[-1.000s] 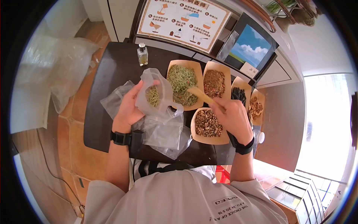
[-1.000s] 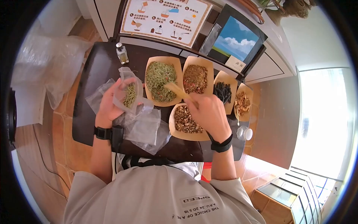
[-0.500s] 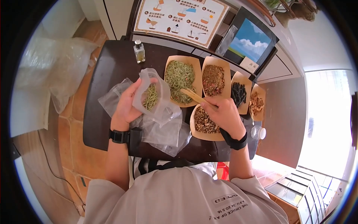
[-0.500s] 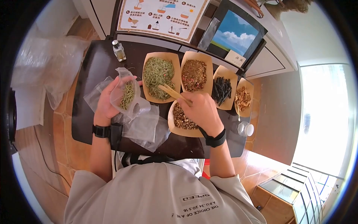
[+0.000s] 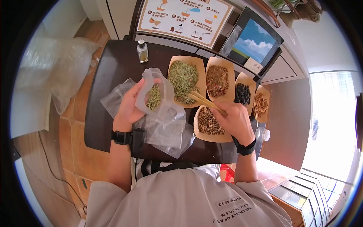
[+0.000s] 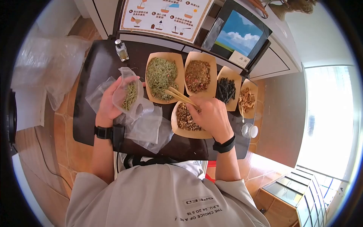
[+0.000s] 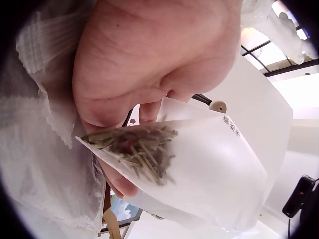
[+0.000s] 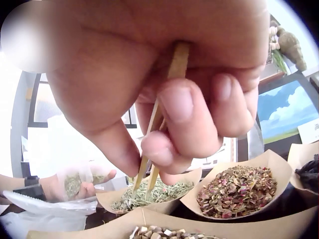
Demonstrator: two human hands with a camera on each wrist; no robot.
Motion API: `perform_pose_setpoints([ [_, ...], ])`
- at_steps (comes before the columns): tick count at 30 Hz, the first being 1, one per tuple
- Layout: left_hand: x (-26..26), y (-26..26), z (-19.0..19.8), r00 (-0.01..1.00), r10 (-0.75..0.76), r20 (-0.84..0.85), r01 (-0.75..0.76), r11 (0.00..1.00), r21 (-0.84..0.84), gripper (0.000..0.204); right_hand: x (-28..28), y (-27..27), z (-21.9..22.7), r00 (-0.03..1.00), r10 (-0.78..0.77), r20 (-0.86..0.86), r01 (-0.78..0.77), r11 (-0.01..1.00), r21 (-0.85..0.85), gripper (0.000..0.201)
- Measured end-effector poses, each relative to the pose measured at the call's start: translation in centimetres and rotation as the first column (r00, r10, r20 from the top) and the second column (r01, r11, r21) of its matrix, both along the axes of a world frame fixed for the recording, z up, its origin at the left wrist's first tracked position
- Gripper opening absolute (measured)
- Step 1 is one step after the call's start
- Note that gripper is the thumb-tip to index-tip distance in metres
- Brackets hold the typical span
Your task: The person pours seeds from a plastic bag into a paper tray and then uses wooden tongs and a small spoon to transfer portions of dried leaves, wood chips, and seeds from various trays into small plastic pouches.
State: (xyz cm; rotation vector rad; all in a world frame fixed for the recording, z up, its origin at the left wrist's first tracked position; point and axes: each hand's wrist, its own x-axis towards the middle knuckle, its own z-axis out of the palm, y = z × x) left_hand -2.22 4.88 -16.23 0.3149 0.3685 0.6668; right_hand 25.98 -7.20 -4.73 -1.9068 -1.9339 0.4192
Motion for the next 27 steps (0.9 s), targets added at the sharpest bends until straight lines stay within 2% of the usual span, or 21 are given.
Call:
perform_pose_setpoints([
  [6, 0.0, 0.0, -0.2, 1.000, -0.003, -0.003, 0.003, 1.000, -0.001, 0.054, -0.9, 0.6, -1.4, 0.995, 0.043, 0.094, -0.040, 0.998, -0.041, 0.015],
  [8, 0.0, 0.0, -0.3, 1.000, -0.005, -0.011, 0.005, 1.000, 0.001, 0.054, -1.4, 1.0, -1.8, 0.969, 0.097, 0.227, -0.106, 0.994, 0.030, 0.016],
  [14, -0.1, 0.1, -0.4, 1.000, -0.003, -0.005, 0.003, 1.000, -0.020, 0.054, -2.0, 1.1, -2.4, 0.904, 0.185, 0.385, -0.207, 0.978, 0.017, 0.018],
  [18, -0.4, 0.2, -0.8, 1.000, -0.022, 0.007, 0.022, 1.000, 0.020, 0.053, -1.9, 0.7, -2.1, 0.922, 0.141, 0.360, -0.164, 0.986, 0.034, 0.017],
  [20, -0.3, 0.2, -0.8, 1.000, -0.029, 0.009, 0.028, 0.999, 0.029, 0.053, -1.4, 0.5, -1.9, 0.959, 0.089, 0.270, -0.138, 0.976, 0.167, 0.019],
  [21, -0.2, 0.1, -0.7, 1.000, -0.002, 0.023, 0.002, 1.000, 0.010, 0.052, -1.2, 0.5, -1.8, 0.959, 0.090, 0.270, -0.138, 0.976, 0.166, 0.019],
  [23, 0.1, 0.0, -0.5, 0.999, 0.025, 0.035, -0.025, 1.000, -0.009, 0.052, -0.9, 0.4, -1.6, 0.990, 0.065, 0.125, -0.096, 0.959, 0.265, 0.011],
  [25, 0.2, -0.1, -0.3, 0.993, 0.105, -0.056, -0.105, 0.994, 0.007, 0.051, -0.6, 0.3, -0.8, 0.994, 0.063, 0.093, -0.085, 0.962, 0.260, 0.011],
  [27, 0.4, 0.0, -0.6, 0.994, 0.089, -0.061, -0.088, 0.996, 0.024, 0.051, -0.7, 0.3, 0.5, 0.996, 0.063, 0.060, -0.076, 0.964, 0.253, 0.013],
])
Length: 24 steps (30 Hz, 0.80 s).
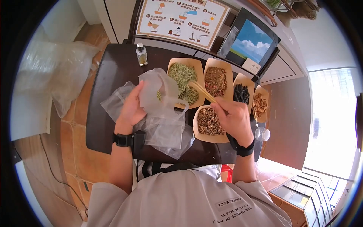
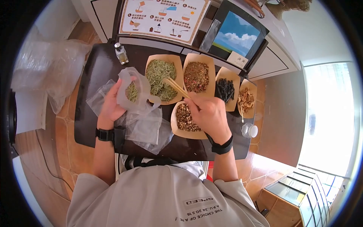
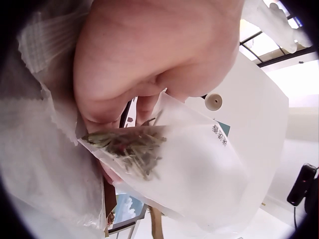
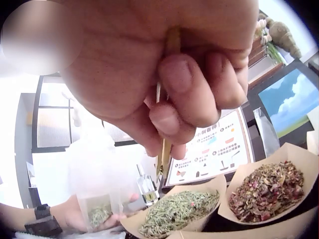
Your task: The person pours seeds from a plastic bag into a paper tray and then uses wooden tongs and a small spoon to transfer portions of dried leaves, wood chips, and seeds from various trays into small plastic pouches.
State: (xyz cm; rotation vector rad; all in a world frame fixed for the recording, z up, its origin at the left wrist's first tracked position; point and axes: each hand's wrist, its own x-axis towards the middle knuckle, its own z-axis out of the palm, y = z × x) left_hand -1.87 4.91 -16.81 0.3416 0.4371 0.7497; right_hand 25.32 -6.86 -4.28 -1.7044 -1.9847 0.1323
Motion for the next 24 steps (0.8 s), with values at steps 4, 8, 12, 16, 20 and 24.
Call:
perform_pose_setpoints([
  [4, 0.2, -0.4, 0.7, 0.997, 0.013, -0.078, -0.013, 1.000, -0.007, 0.049, -1.6, -0.2, 2.7, 0.985, -0.070, -0.156, 0.065, 0.997, -0.042, 0.012],
  [8, -0.2, -0.2, 0.0, 0.998, -0.030, -0.057, 0.030, 1.000, 0.005, 0.049, -3.7, 0.5, 3.4, 0.979, 0.057, -0.194, -0.071, 0.995, -0.063, 0.010],
  [12, -0.2, -0.1, -0.5, 0.998, -0.008, -0.058, 0.006, 0.999, -0.035, 0.049, -4.2, 0.7, 3.2, 0.975, 0.141, -0.172, -0.160, 0.982, -0.097, 0.013],
  [16, 0.1, -0.3, 0.7, 0.994, 0.053, -0.099, -0.062, 0.994, -0.090, 0.049, -1.9, 0.0, 4.2, 0.958, -0.171, -0.232, 0.108, 0.958, -0.264, 0.016],
  [20, -0.1, -0.2, 0.2, 1.000, 0.029, -0.005, -0.030, 0.996, -0.080, 0.050, 0.4, -0.7, 1.8, 0.969, -0.240, 0.053, 0.243, 0.904, -0.351, 0.025],
  [24, 0.2, -0.4, 1.1, 0.999, 0.032, -0.026, -0.033, 0.999, -0.031, 0.051, 0.0, -0.9, 0.1, 0.975, -0.200, 0.093, 0.221, 0.884, -0.412, 0.032],
])
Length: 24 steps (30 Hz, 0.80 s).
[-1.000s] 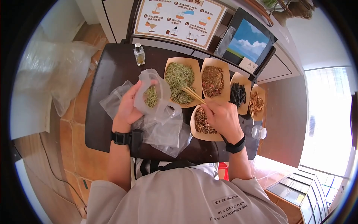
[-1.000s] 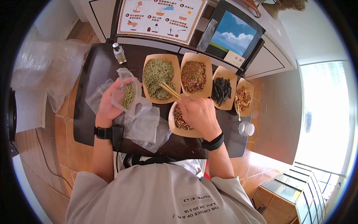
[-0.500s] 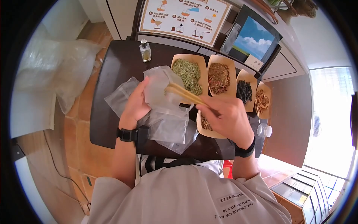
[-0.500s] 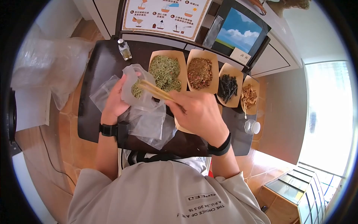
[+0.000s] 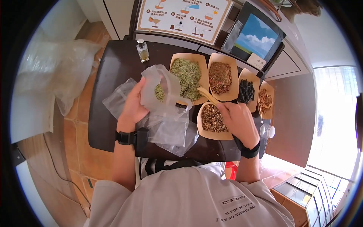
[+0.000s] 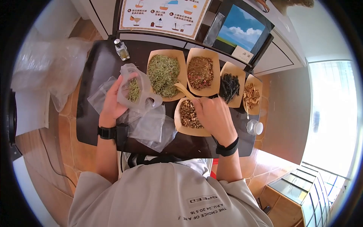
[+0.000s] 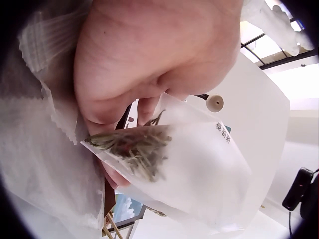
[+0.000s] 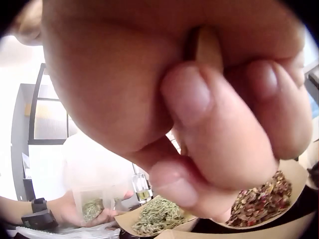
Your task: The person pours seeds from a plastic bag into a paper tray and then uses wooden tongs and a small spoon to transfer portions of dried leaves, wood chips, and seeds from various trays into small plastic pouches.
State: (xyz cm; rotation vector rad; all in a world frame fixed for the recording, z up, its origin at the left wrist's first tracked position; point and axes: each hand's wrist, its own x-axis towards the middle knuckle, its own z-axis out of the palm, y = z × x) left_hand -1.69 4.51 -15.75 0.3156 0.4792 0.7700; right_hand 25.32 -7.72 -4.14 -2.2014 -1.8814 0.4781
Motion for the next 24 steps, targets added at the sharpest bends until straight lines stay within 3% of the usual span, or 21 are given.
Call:
perform_pose_setpoints([
  [3, -0.1, -0.1, -0.1, 1.000, -0.027, 0.002, 0.027, 0.999, 0.038, 0.051, -1.0, 0.3, -0.3, 0.987, -0.013, -0.159, 0.009, 1.000, -0.022, 0.032],
  [13, -0.2, 0.0, -0.5, 0.997, -0.066, 0.026, 0.064, 0.994, 0.085, 0.052, -2.3, 1.3, -2.1, 0.997, 0.068, -0.021, -0.068, 0.998, 0.009, 0.031],
  [17, -0.3, 0.7, -0.5, 0.989, -0.134, 0.067, 0.125, 0.984, 0.124, 0.052, -1.8, 0.8, -2.3, 0.995, 0.087, -0.057, -0.078, 0.986, 0.148, 0.028],
  [19, -0.1, 0.2, -0.7, 0.999, -0.028, 0.016, 0.028, 0.999, 0.031, 0.052, -1.3, 1.2, -2.1, 0.990, 0.091, -0.110, -0.061, 0.965, 0.257, 0.022],
  [22, -0.1, 0.1, -0.4, 1.000, -0.029, -0.001, 0.029, 0.999, 0.032, 0.052, -0.9, 1.1, -0.9, 0.988, 0.011, -0.157, 0.021, 0.980, 0.199, 0.019],
  [24, 0.0, 0.2, -0.1, 1.000, -0.026, -0.003, 0.026, 0.998, 0.055, 0.052, -0.6, 1.2, -0.1, 0.986, 0.037, -0.162, -0.001, 0.976, 0.219, 0.016],
])
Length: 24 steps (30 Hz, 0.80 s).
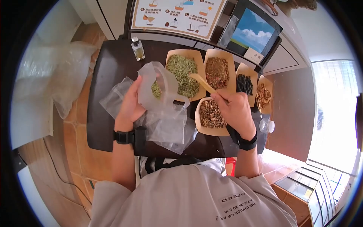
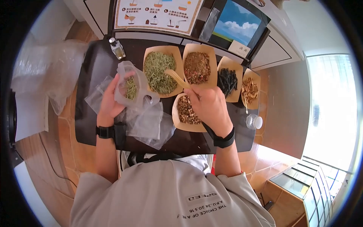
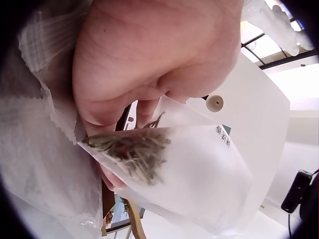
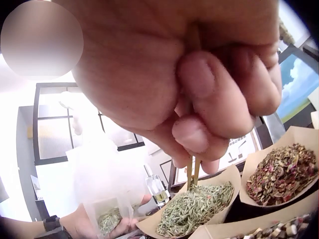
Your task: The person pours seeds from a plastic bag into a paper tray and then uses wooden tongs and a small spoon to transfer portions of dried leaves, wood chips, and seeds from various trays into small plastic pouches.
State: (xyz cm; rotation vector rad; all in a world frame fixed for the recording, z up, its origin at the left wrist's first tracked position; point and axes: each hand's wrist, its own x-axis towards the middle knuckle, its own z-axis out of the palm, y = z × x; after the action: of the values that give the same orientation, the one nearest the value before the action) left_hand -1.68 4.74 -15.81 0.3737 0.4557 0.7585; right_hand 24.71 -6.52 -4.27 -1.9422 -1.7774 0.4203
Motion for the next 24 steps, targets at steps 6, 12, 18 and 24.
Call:
perform_pose_setpoints([
  [6, -0.2, -0.2, -0.3, 0.999, 0.003, -0.054, -0.004, 1.000, -0.027, 0.051, -1.0, -0.8, 3.2, 0.986, -0.039, -0.163, 0.053, 0.995, 0.085, 0.013],
  [12, -0.3, -0.2, -0.3, 0.999, -0.003, -0.055, 0.000, 0.999, -0.050, 0.051, -4.2, -0.6, 3.1, 0.976, 0.199, -0.087, -0.188, 0.975, 0.119, 0.011],
  [18, -0.2, -0.3, 0.3, 0.999, 0.005, -0.045, -0.006, 1.000, -0.028, 0.052, -2.2, -0.7, 4.3, 0.992, 0.029, -0.122, -0.021, 0.998, 0.060, 0.020],
  [24, -0.1, -0.2, -0.2, 0.999, -0.036, 0.036, 0.036, 0.999, 0.002, 0.053, 1.2, -0.4, -1.5, 0.954, -0.021, 0.300, 0.050, 0.995, -0.087, 0.029],
])
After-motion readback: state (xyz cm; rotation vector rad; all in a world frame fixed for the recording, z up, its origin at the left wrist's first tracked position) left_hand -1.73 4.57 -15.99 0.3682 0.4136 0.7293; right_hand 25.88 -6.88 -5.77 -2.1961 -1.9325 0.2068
